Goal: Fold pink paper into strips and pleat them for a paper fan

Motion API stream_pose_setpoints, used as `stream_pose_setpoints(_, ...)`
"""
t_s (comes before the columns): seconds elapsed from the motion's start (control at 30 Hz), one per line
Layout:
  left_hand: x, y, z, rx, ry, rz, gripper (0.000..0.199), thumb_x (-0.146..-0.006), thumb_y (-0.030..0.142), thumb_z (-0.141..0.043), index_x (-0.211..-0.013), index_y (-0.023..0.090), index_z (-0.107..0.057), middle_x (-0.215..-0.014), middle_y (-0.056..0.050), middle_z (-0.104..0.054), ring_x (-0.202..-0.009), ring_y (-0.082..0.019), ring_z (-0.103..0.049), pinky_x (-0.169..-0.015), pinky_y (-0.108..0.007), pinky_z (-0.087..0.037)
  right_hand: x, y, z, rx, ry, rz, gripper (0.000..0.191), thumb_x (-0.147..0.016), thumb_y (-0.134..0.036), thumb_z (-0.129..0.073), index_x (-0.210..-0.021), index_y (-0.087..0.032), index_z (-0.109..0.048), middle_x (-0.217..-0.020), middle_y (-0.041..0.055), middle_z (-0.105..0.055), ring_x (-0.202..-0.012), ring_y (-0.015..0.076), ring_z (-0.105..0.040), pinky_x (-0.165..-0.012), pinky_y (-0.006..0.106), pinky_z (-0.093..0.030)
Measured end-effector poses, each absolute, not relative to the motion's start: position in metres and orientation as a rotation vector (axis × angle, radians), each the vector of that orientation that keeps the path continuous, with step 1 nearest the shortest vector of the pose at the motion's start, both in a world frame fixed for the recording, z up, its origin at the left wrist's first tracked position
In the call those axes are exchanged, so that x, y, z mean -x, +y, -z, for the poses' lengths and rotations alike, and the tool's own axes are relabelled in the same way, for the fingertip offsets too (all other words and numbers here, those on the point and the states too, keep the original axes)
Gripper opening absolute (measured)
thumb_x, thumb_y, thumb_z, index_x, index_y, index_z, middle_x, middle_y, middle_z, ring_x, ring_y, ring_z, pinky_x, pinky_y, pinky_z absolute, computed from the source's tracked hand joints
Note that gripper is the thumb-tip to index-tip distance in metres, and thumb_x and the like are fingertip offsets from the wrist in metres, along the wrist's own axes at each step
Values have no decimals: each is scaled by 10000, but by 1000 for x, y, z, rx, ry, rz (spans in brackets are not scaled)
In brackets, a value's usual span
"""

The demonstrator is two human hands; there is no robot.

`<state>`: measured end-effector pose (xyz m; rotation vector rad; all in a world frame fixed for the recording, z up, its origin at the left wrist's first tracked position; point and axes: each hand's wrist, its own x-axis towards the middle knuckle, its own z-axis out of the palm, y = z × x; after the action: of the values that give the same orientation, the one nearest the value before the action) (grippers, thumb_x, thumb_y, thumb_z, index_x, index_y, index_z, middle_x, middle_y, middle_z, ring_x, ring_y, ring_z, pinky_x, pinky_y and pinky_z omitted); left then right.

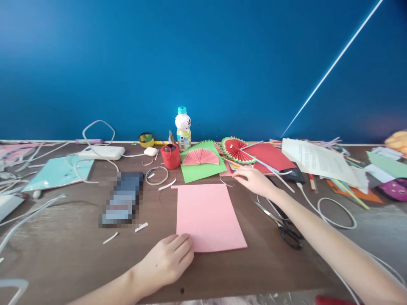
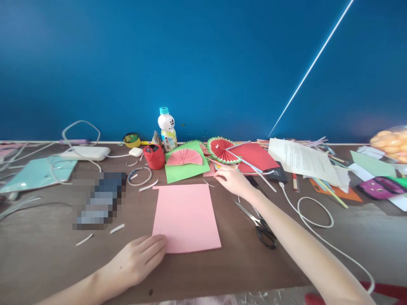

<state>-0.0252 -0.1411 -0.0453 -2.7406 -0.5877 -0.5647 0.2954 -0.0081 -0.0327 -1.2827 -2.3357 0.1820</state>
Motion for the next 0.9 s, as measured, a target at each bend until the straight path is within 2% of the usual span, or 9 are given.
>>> stream_pose_setpoints(0.2, 46, -155, 49, 2735, -571, 623, 255, -845, 44, -377, -805, 139, -609, -848, -63, -678, -827, -156, -620, -691, -266, -506, -258, -12, 49, 1239, -2325, -412, 126, -807, -209, -546, -895, -194, -635, -931, 62, -646, -819, 182, -599, -753, 326, -478)
stream_pose_setpoints(0.3, 49, -157, 47, 2723, -577, 629, 276, -844, 32, -363, -795, 137, -613, -847, -61, -683, -817, -153, -626, -678, -260, -507, -242, -10, 53, 1226, -2319, -436, 69, -799, -221, -565, -792, -186, -625, -827, 48, -622, -760, 171, -572, -709, 309, -462)
stream_pose_setpoints(0.37, 49, -156, 47, 2712, -614, 618, 275, -844, 30, -364, -778, 139, -608, -849, -58, -683, -821, -152, -628, -672, -259, -507, -238, -9, 53, 1227, -2296, -448, 98, -795, -185, -555, -709, -185, -602, -753, 32, -597, -733, 168, -554, -683, 300, -447)
stream_pose_setpoints(0.5, 47, -151, 47, 2709, -655, 564, 262, -858, 47, -363, -781, 138, -596, -854, -51, -677, -831, -149, -629, -660, -250, -507, -253, -5, 44, 1246, -2191, -478, 119, -782, -146, -532, -685, -188, -586, -753, 18, -596, -726, 153, -555, -693, 290, -437)
stream_pose_setpoints(0.57, 45, -146, 48, 2707, -652, 545, 253, -867, 60, -359, -808, 134, -593, -855, -53, -672, -830, -147, -628, -663, -250, -509, -269, -1, 37, 1286, -2091, -483, 70, -766, -202, -564, -702, -186, -585, -745, 15, -596, -674, 146, -551, -650, 281, -441)
stream_pose_setpoints(0.73, 32, -128, 51, 2687, -687, 523, 224, -867, 61, -367, -849, 123, -581, -841, -56, -659, -807, -148, -630, -633, -245, -519, -301, 16, 35, 1436, -1760, -450, 128, -744, -300, -559, -758, -174, -551, -721, 29, -611, -642, 162, -580, -616, 298, -472)
stream_pose_setpoints(0.9, 22, -114, 51, 2680, -648, 558, 226, -865, 54, -364, -846, 115, -581, -840, -53, -670, -798, -154, -637, -637, -250, -534, -306, 22, 48, 1539, -1617, -434, 121, -710, -284, -551, -734, -165, -551, -701, 37, -611, -593, 163, -581, -586, 310, -481)
